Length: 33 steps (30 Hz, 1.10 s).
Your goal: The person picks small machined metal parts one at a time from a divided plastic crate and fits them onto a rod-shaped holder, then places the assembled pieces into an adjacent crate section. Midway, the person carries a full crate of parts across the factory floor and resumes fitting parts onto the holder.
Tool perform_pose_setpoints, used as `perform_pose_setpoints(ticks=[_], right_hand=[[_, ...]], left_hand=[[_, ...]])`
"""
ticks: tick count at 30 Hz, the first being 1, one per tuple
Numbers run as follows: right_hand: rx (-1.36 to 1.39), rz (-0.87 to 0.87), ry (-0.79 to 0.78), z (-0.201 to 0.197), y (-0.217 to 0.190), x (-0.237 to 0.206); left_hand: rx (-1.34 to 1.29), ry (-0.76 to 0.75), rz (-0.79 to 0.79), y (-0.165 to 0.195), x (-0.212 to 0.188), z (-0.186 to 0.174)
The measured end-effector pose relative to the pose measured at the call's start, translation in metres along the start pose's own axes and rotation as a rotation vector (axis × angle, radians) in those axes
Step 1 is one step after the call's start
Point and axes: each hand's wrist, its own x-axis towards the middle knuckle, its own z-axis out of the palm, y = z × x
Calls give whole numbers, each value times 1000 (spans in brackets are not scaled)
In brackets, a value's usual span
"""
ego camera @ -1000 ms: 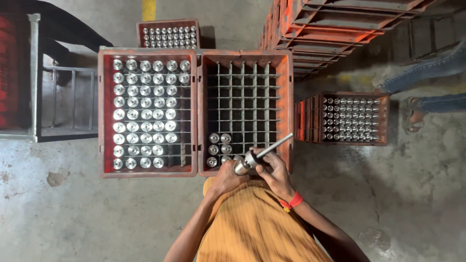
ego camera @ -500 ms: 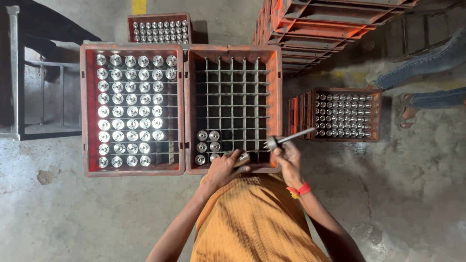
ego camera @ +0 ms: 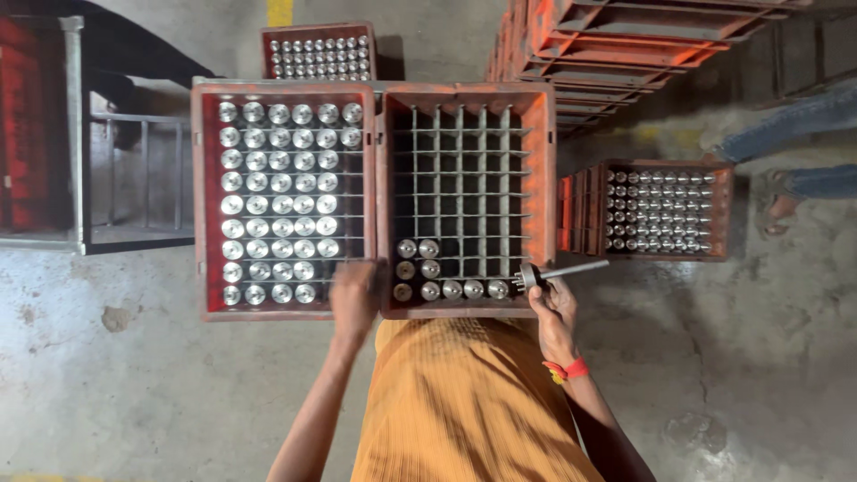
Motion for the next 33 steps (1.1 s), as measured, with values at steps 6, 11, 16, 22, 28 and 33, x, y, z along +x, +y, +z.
perform_pose_setpoints(ticks=[6,11,16,22,28,33], right_hand=[[-39,58,-33,37,-2,-6],[-38,66,-111,61,3,-8],[-38,102,-136,64,4,-19],[-150,188,-201,87,-15,-16],[-158,-17,-226,97,-51,-6],[-137,-35,-203,91,-54,-11]], left_hand=[[363,253,-33,-64,37,-30],[176,79,-87,-62,43,-45],[-176,328,212,-52,22,-94],[-1429,-269,-157,14,33,-19],[-526,-217,-123,83,8,32],[-298,-270,-64,120,-5,23]])
